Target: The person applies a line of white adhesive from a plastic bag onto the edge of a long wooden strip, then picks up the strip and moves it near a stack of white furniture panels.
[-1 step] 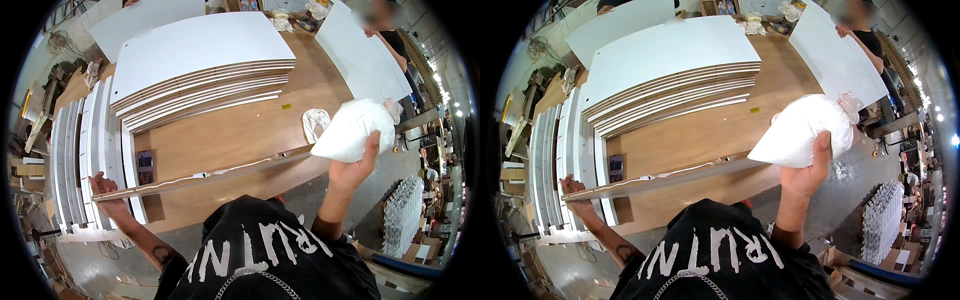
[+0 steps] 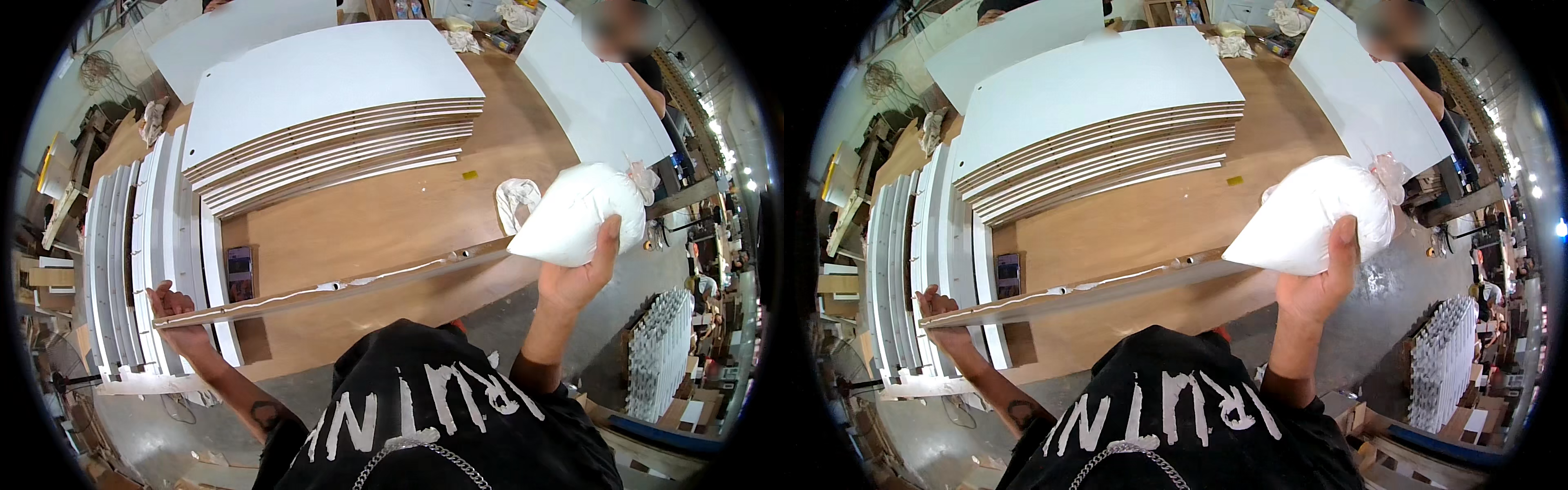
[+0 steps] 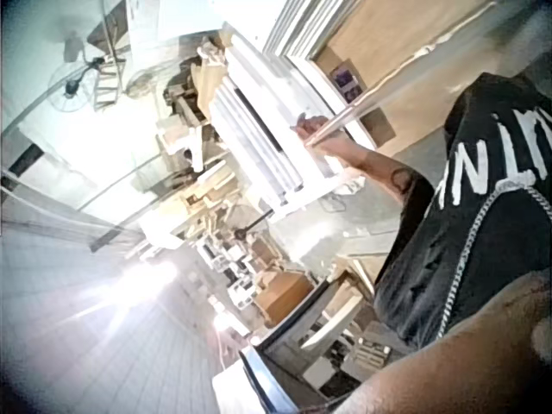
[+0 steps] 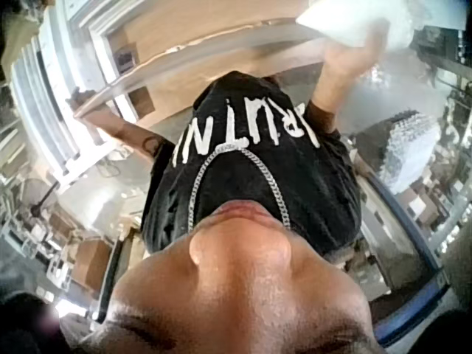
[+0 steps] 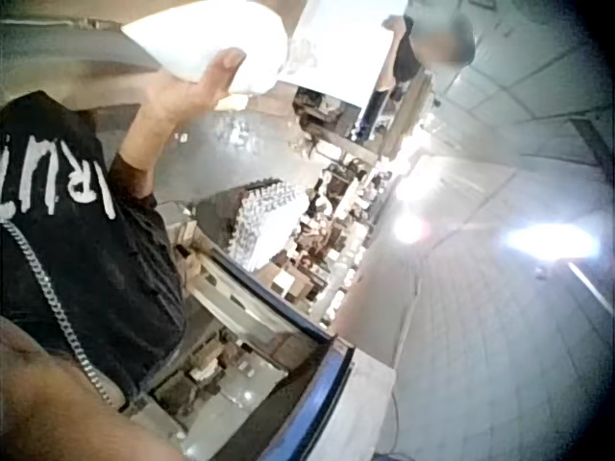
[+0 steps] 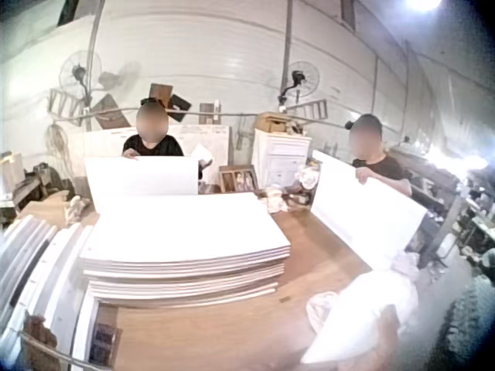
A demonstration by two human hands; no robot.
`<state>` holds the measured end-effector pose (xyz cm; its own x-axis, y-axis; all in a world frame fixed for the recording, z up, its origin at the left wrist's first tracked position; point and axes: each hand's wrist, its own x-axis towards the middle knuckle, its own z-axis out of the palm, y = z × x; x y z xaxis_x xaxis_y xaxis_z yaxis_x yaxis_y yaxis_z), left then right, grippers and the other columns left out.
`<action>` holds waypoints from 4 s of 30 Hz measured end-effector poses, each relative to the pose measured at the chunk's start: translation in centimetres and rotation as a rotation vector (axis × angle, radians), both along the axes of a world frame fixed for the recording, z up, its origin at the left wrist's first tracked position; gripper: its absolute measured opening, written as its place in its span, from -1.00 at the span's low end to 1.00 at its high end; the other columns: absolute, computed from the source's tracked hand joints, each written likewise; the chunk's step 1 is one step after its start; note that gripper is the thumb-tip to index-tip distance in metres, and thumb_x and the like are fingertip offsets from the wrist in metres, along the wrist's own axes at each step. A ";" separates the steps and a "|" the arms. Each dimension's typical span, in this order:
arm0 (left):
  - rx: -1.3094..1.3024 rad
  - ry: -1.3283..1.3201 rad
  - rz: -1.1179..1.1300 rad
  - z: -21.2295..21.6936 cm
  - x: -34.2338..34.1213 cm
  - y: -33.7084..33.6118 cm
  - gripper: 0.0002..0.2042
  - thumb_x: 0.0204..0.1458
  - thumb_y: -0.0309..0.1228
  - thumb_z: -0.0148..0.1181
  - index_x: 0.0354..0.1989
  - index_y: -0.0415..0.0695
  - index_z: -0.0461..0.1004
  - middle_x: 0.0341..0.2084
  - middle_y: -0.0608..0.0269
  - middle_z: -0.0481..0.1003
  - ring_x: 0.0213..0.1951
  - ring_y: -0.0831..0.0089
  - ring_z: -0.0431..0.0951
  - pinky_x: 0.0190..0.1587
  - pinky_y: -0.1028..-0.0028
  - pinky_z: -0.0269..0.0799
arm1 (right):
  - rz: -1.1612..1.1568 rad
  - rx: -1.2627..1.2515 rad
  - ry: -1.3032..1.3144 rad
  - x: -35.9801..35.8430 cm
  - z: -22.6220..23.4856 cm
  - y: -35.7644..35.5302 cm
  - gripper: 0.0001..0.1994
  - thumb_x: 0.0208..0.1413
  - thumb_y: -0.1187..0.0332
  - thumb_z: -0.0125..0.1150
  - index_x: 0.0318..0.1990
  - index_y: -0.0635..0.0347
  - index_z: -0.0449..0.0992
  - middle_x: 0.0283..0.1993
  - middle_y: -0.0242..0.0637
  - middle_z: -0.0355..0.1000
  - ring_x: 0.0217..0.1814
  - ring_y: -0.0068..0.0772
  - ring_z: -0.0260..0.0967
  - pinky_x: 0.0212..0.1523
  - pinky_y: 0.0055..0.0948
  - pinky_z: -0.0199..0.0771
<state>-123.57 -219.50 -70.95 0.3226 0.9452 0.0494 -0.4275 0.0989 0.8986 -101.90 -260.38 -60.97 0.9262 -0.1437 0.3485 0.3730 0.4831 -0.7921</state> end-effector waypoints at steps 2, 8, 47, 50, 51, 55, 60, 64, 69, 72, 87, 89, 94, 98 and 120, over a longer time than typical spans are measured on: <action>-0.017 0.015 0.086 0.5 0.0 -0.3 -0.65 0.14 -0.13 0.02 -0.37 -0.22 0.45 -0.80 0.53 0.04 -0.71 0.74 -0.03 -0.66 0.66 -0.20 | -0.019 0.001 0.015 0.2 -0.4 0.5 -0.45 0.13 0.08 -0.01 0.19 0.20 0.16 0.13 -0.14 0.26 0.14 -0.14 0.25 0.14 -0.16 0.24; -0.052 -0.070 0.092 -0.6 0.0 0.2 -0.73 0.13 -0.25 0.04 -0.40 -0.25 0.43 -0.79 0.50 0.12 -0.74 0.74 0.01 -0.70 0.65 -0.12 | -0.012 0.159 0.091 0.3 -1.6 -0.8 -0.43 0.13 0.06 -0.01 0.21 0.17 0.14 0.15 -0.15 0.24 0.15 -0.17 0.23 0.15 -0.17 0.23; -0.057 -0.087 -0.033 0.2 -0.7 -0.1 -0.81 0.10 -0.34 0.12 -0.45 -0.20 0.37 -0.58 0.31 0.34 -0.68 0.75 0.17 -0.68 0.80 0.09 | 0.030 0.388 0.200 -0.2 1.0 -0.8 -0.55 0.15 0.14 0.04 0.15 0.09 0.25 0.13 -0.30 0.26 0.14 -0.28 0.23 0.11 -0.12 0.29; -0.056 -0.110 -0.047 0.0 -0.8 0.0 -0.80 0.10 -0.34 0.12 -0.45 -0.21 0.37 -0.57 0.30 0.34 -0.69 0.76 0.16 -0.71 0.80 0.08 | 0.039 0.390 0.205 -0.2 1.0 -0.9 -0.56 0.15 0.14 0.04 0.15 0.08 0.25 0.13 -0.30 0.26 0.14 -0.28 0.22 0.12 -0.12 0.29; -0.053 -0.115 -0.045 0.0 -0.8 0.0 -0.81 0.10 -0.34 0.12 -0.44 -0.21 0.37 -0.57 0.30 0.35 -0.69 0.76 0.16 -0.71 0.80 0.08 | 0.035 0.389 0.205 -0.2 0.9 -0.9 -0.55 0.15 0.14 0.04 0.15 0.08 0.25 0.14 -0.30 0.26 0.14 -0.28 0.22 0.12 -0.12 0.29; -0.044 -0.133 -0.058 -0.2 -0.9 0.0 -0.82 0.09 -0.35 0.12 -0.41 -0.22 0.37 -0.55 0.28 0.36 -0.70 0.77 0.17 -0.71 0.80 0.08 | 0.042 0.379 0.200 -0.3 0.8 -1.2 -0.55 0.15 0.13 0.04 0.15 0.08 0.25 0.14 -0.30 0.26 0.15 -0.29 0.22 0.13 -0.12 0.27; -0.036 -0.124 -0.078 -0.1 -1.0 -0.1 -0.84 0.09 -0.38 0.11 -0.36 -0.24 0.38 -0.54 0.28 0.37 -0.71 0.77 0.17 -0.72 0.80 0.09 | 0.053 0.388 0.195 -0.2 0.7 -1.2 -0.54 0.15 0.13 0.05 0.17 0.08 0.24 0.15 -0.31 0.25 0.16 -0.29 0.21 0.13 -0.12 0.27; -0.054 -0.130 -0.072 -0.3 -1.0 0.0 -0.86 0.08 -0.41 0.10 -0.35 -0.24 0.39 -0.52 0.27 0.39 -0.72 0.76 0.18 -0.72 0.80 0.10 | 0.053 0.381 0.203 -0.3 0.8 -1.2 -0.53 0.15 0.14 0.05 0.18 0.08 0.23 0.16 -0.31 0.24 0.17 -0.28 0.20 0.13 -0.10 0.26; -0.053 -0.163 -0.101 -0.5 -1.2 0.2 -0.85 0.03 -0.45 0.14 -0.30 -0.27 0.41 -0.50 0.26 0.41 -0.71 0.76 0.22 -0.72 0.78 0.14 | 0.072 0.373 0.171 -0.2 0.5 -1.4 -0.53 0.15 0.14 0.05 0.18 0.08 0.23 0.17 -0.32 0.24 0.17 -0.28 0.20 0.14 -0.10 0.25; -0.017 -0.161 -0.115 -0.7 -1.1 0.4 -0.83 0.00 -0.48 0.16 -0.25 -0.28 0.42 -0.48 0.25 0.42 -0.71 0.77 0.23 -0.71 0.78 0.14 | 0.101 0.368 0.145 -0.2 0.6 -1.4 -0.54 0.15 0.14 0.05 0.17 0.07 0.24 0.17 -0.33 0.24 0.17 -0.29 0.19 0.14 -0.09 0.25; -0.025 -0.052 -0.004 0.3 -0.9 -0.6 -0.75 -0.07 -0.57 0.24 -0.18 -0.21 0.42 -0.40 0.18 0.52 -0.66 0.82 0.23 -0.63 0.79 0.23 | 0.071 0.369 0.176 -0.1 0.4 -1.5 -0.55 0.16 0.13 0.03 0.17 0.05 0.24 0.14 -0.35 0.26 0.15 -0.31 0.21 0.14 -0.10 0.23; -0.016 -0.035 -0.006 0.3 -0.9 -0.5 -0.76 -0.06 -0.55 0.24 -0.18 -0.21 0.42 -0.40 0.18 0.52 -0.66 0.82 0.23 -0.63 0.79 0.22 | 0.080 0.365 0.167 -0.1 0.3 -1.5 -0.56 0.16 0.13 0.02 0.16 0.05 0.24 0.14 -0.35 0.26 0.15 -0.31 0.22 0.13 -0.10 0.24; -0.010 -0.011 -0.010 0.0 -1.0 -0.3 -0.76 -0.03 -0.49 0.24 -0.16 -0.21 0.43 -0.48 0.27 0.48 -0.65 0.82 0.23 -0.64 0.78 0.15 | 0.082 0.369 0.170 -0.2 0.8 -1.3 -0.56 0.16 0.14 0.01 0.16 0.06 0.24 0.12 -0.33 0.27 0.13 -0.30 0.24 0.12 -0.10 0.25; -0.023 -0.002 0.019 -0.1 -0.9 -0.2 -0.77 0.01 -0.39 0.23 -0.20 -0.21 0.43 -0.61 0.39 0.39 -0.66 0.80 0.21 -0.64 0.75 0.12 | 0.089 0.360 0.172 -0.2 0.8 -1.2 -0.56 0.16 0.14 0.01 0.16 0.06 0.24 0.12 -0.33 0.27 0.13 -0.30 0.24 0.12 -0.11 0.25; 0.013 0.017 -0.028 0.1 -0.3 -0.6 -0.48 0.14 0.10 -0.17 -0.54 -0.14 0.39 -0.83 0.53 0.04 -0.73 0.70 -0.03 -0.68 0.65 -0.18 | 0.015 0.057 0.030 -0.1 1.3 -0.7 -0.49 0.03 0.37 0.15 0.15 0.29 0.20 0.04 -0.24 0.31 0.06 -0.38 0.28 0.09 -0.38 0.27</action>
<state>-123.82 -220.12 -70.84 0.3496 0.9352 0.0558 -0.4093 0.0989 0.9070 -102.01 -261.04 -59.71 0.9384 -0.1479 0.3121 0.3415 0.5330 -0.7741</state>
